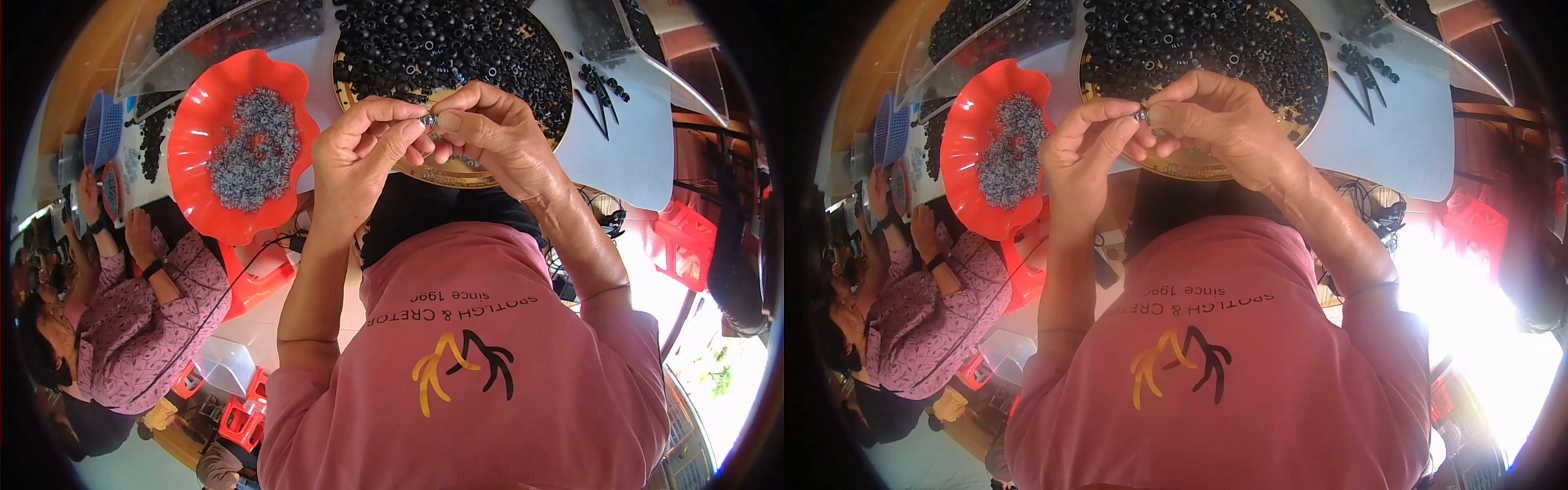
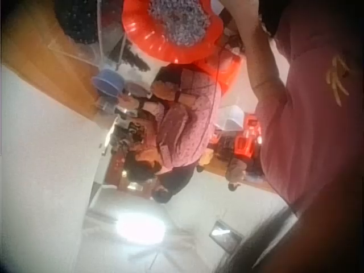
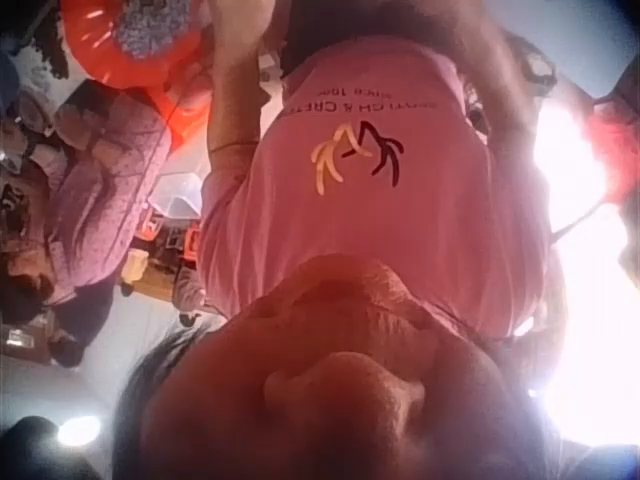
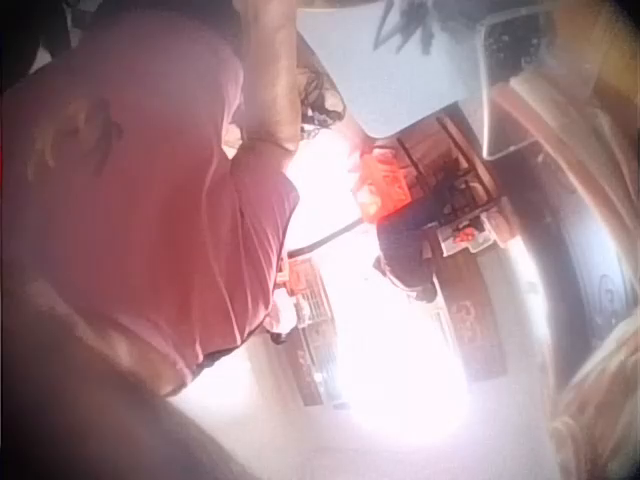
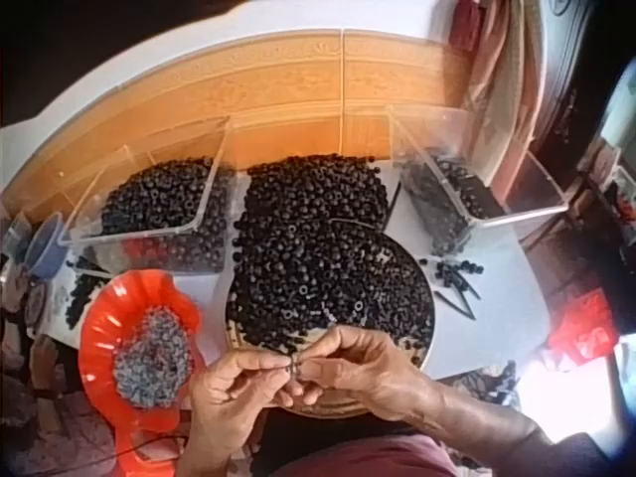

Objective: The person assembles small plastic beads by hand, inserting metal inserts into them.

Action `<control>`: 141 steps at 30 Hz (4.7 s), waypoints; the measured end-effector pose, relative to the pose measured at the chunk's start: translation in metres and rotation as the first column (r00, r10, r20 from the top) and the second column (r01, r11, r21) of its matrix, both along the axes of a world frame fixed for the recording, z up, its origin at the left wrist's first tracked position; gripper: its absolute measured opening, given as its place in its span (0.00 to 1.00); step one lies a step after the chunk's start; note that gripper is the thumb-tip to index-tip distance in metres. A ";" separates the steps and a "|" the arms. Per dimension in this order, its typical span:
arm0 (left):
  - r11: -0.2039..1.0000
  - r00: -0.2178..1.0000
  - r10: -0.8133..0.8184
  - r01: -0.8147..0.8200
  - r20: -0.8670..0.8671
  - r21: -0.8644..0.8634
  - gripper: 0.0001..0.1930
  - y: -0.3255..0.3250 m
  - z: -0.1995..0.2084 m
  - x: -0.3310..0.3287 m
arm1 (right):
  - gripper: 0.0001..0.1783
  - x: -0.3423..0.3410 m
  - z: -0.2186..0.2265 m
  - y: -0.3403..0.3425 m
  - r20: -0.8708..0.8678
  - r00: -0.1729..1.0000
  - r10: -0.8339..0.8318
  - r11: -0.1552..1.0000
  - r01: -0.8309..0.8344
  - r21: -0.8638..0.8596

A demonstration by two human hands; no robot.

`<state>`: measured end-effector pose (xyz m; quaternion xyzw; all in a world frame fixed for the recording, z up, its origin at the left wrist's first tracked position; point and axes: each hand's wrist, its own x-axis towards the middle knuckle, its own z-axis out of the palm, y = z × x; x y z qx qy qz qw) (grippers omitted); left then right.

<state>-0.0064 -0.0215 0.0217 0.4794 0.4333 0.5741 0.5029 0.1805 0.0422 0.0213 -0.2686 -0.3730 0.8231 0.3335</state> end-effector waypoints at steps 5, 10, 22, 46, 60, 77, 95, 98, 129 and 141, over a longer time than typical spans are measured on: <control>0.979 0.979 -0.003 0.045 -0.205 0.197 0.08 0.003 -0.001 -0.004 | 0.09 0.006 0.003 0.002 -0.020 0.994 0.110 0.980 -0.111 -0.164; 0.990 1.000 0.008 -0.005 -0.021 0.139 0.09 -0.001 0.000 0.005 | 0.08 0.000 -0.004 -0.007 0.140 0.990 0.008 0.991 -0.026 0.131; 0.966 0.998 -0.063 0.060 -0.004 -0.250 0.13 0.002 -0.004 0.000 | 0.13 -0.009 -0.006 -0.010 0.285 0.822 -0.492 0.450 -0.040 0.892; 0.937 0.923 -0.045 0.171 0.381 -0.304 0.08 0.015 -0.007 0.005 | 0.20 -0.004 -0.019 0.021 -0.024 0.879 -0.476 -0.066 -0.008 0.998; 0.985 0.998 0.060 -0.055 -0.028 0.166 0.07 -0.002 -0.010 0.023 | 0.12 0.005 -0.005 -0.008 0.073 0.987 -0.143 0.965 0.123 0.231; 0.955 0.973 0.192 -0.156 -0.126 0.252 0.10 -0.015 -0.011 0.034 | 0.12 0.015 -0.009 -0.024 0.016 0.998 -0.062 0.993 0.060 0.100; 0.983 0.996 0.094 -0.094 -0.006 -0.157 0.09 -0.016 -0.002 0.030 | 0.11 0.010 -0.019 -0.026 0.110 0.903 -0.415 0.641 0.204 0.740; 0.988 0.994 0.105 -0.106 -0.009 -0.112 0.09 -0.017 -0.003 0.027 | 0.10 0.014 -0.013 -0.026 0.127 0.945 -0.302 0.878 0.224 0.422; 0.982 0.967 0.153 -0.125 -0.206 0.143 0.09 -0.028 -0.014 0.043 | 0.14 0.039 0.010 -0.034 0.412 0.889 -0.199 0.896 -0.005 0.444; 0.933 0.883 0.249 -0.109 -0.398 0.342 0.10 -0.027 -0.011 0.039 | 0.11 0.029 0.000 -0.036 0.137 0.984 -0.115 0.949 0.068 0.308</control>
